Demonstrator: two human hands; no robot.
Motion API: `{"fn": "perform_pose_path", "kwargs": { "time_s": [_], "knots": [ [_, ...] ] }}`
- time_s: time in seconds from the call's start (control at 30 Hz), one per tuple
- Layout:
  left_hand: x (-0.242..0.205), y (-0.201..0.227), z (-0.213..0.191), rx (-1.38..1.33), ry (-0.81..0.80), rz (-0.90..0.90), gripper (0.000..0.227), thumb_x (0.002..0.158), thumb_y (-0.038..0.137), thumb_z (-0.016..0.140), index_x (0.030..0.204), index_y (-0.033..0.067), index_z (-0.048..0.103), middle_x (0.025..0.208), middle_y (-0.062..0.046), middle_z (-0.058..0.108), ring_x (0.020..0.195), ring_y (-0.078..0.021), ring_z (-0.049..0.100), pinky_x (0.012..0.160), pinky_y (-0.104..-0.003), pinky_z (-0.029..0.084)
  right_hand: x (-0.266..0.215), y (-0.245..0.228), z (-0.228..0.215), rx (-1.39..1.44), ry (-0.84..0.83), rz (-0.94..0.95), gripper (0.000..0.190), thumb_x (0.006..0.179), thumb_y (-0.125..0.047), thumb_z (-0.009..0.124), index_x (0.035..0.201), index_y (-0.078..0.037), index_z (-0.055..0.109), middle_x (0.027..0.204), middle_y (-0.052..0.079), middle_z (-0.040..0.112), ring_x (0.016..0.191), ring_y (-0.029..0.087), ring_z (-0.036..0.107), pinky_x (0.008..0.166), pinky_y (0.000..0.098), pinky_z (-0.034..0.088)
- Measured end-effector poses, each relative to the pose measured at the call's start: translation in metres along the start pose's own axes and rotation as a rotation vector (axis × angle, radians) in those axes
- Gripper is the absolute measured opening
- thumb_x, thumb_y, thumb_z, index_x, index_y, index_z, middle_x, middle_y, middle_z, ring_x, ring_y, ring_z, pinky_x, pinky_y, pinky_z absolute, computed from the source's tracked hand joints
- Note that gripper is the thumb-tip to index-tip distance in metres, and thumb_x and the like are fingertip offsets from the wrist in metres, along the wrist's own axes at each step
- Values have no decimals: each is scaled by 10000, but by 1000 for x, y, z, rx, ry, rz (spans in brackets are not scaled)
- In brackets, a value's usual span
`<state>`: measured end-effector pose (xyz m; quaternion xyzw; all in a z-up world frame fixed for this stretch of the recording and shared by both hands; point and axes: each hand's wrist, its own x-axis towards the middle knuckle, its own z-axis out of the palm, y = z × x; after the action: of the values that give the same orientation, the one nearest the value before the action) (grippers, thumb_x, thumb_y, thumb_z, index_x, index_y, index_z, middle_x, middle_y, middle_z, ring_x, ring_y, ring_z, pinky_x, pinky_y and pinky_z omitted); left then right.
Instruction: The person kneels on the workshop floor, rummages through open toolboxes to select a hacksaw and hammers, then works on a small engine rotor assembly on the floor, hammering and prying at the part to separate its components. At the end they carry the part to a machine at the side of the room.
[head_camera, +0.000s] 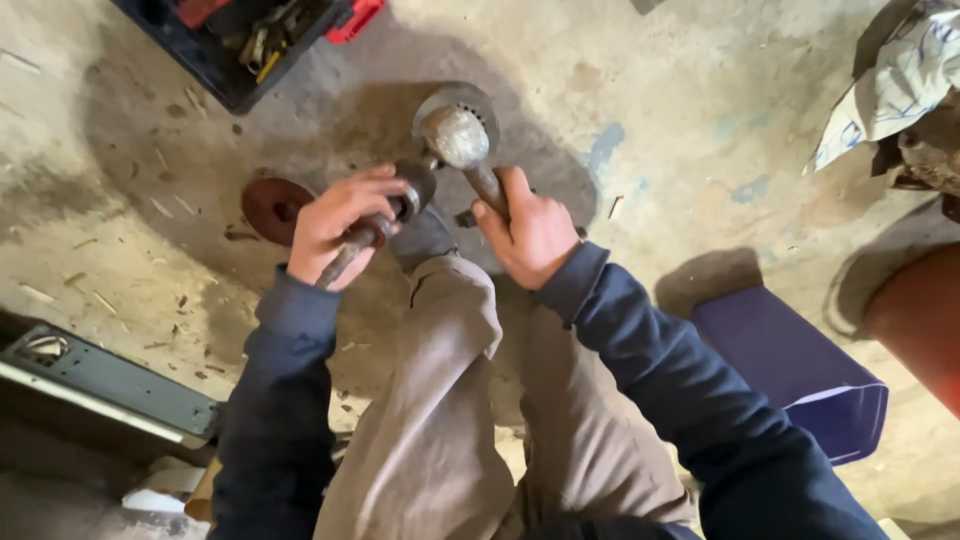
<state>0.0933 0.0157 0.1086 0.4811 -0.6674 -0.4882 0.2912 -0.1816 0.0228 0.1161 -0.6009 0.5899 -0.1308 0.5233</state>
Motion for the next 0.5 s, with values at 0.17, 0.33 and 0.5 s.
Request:
{"fn": "perform_pose_path", "kwargs": {
  "time_s": [0.17,0.33,0.5],
  "knots": [
    [0,11,-3,-74,97,-38,342,794,-93,828,1015,43,606,1212,-135,716,1280,-310,671,1079,-402,557,-22,12,5,49,-11,101,362,1003,-293,603,1263,-62,505,785,238,684,733,466,679,629,541,526],
    [14,30,-11,204,130,-23,411,732,-23,918,1007,41,619,1126,-128,730,1136,-311,709,985,-390,578,-47,47,30,-78,-163,188,370,991,-353,618,1216,-76,518,776,239,695,707,476,669,635,564,520],
    [20,44,-7,311,93,4,400,741,19,928,1018,52,641,1070,-125,728,1033,-310,728,913,-382,593,-25,36,21,-76,-130,137,356,1008,-354,630,1195,-71,525,791,241,699,722,469,677,651,556,532]
  ]
}}
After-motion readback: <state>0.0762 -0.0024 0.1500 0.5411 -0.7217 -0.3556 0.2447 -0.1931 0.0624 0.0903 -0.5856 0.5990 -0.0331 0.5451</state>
